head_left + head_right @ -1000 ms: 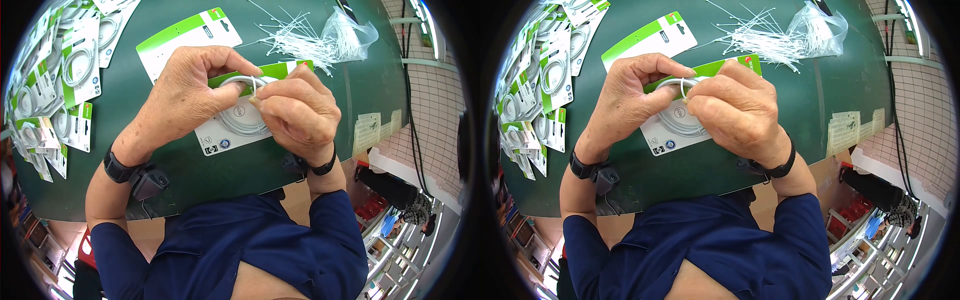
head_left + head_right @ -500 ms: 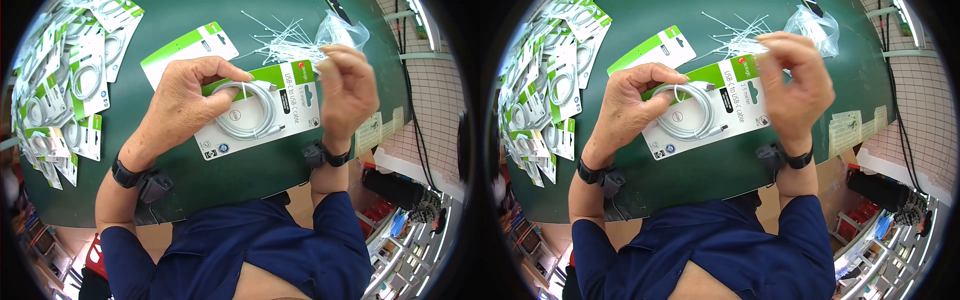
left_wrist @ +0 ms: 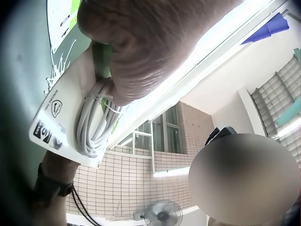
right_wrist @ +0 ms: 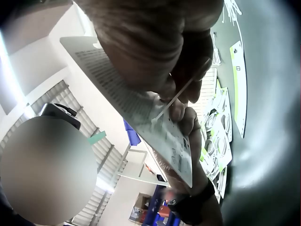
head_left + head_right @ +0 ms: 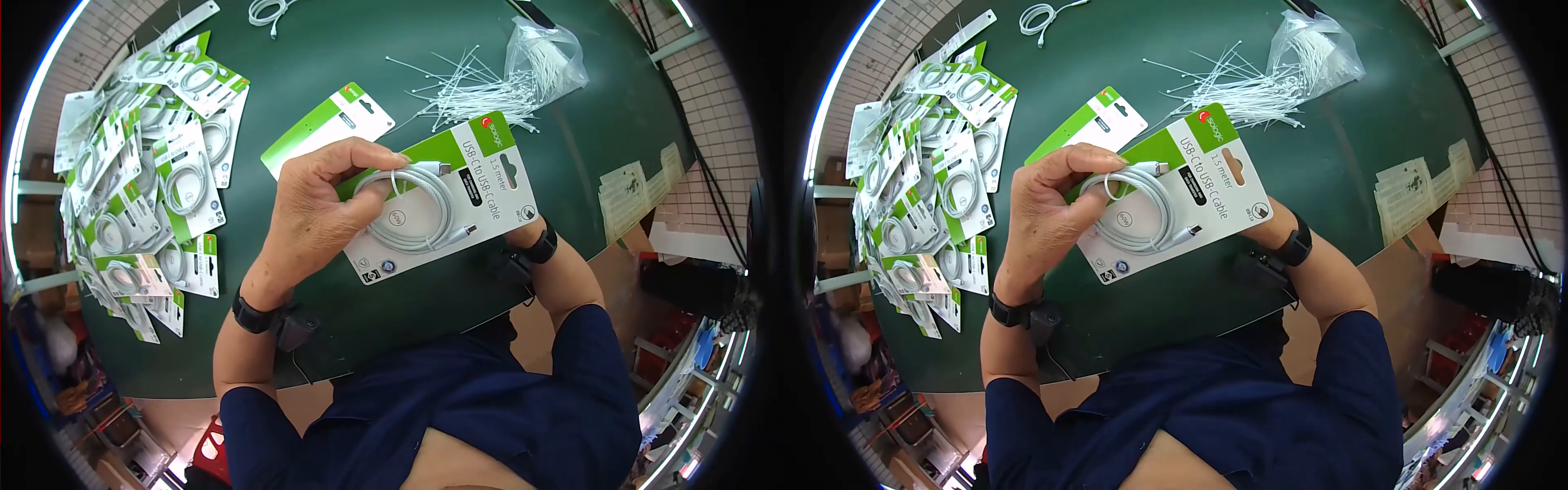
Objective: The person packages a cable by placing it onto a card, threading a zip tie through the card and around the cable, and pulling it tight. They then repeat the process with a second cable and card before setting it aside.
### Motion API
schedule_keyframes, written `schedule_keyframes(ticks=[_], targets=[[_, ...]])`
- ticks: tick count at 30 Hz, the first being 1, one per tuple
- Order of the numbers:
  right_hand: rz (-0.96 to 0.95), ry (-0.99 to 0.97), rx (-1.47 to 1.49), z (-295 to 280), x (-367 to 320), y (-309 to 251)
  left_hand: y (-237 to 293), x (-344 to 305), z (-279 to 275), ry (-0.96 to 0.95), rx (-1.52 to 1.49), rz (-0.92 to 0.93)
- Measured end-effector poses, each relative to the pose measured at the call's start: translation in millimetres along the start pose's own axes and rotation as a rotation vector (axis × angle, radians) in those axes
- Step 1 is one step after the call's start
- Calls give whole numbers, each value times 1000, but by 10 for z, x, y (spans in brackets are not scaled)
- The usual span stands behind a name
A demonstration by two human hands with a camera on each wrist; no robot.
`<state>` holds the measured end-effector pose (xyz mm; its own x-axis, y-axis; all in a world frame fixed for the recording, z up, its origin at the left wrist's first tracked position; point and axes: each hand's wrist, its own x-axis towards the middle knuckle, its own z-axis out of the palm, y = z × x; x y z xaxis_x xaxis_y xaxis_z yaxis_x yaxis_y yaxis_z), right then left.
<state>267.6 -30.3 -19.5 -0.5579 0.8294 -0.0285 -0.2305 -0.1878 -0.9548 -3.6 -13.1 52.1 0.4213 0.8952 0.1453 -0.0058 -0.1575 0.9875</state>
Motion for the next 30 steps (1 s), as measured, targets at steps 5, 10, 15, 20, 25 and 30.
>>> schedule_keyframes(ticks=[5, 10, 15, 20, 25, 30], targets=[[28, 29, 388, -3, 46, 53, -46, -16, 44, -6, -14, -26], [-157, -9, 133, -136, 280, 31, -46, -19, 68, -11, -43, -69], [-532, -8, -826, -101, 414, -255, -57, -4, 78, -71, 22, -108], [-557, 139, -964, 9, 410, -290, -65, 29, 36, -239, 275, 54], [-524, 135, -909, 33, 419, -261, -61, 42, 10, -348, 584, 280], [-657, 165, -947, 54, 441, -213, 34, -33, 180, -294, 679, 315]])
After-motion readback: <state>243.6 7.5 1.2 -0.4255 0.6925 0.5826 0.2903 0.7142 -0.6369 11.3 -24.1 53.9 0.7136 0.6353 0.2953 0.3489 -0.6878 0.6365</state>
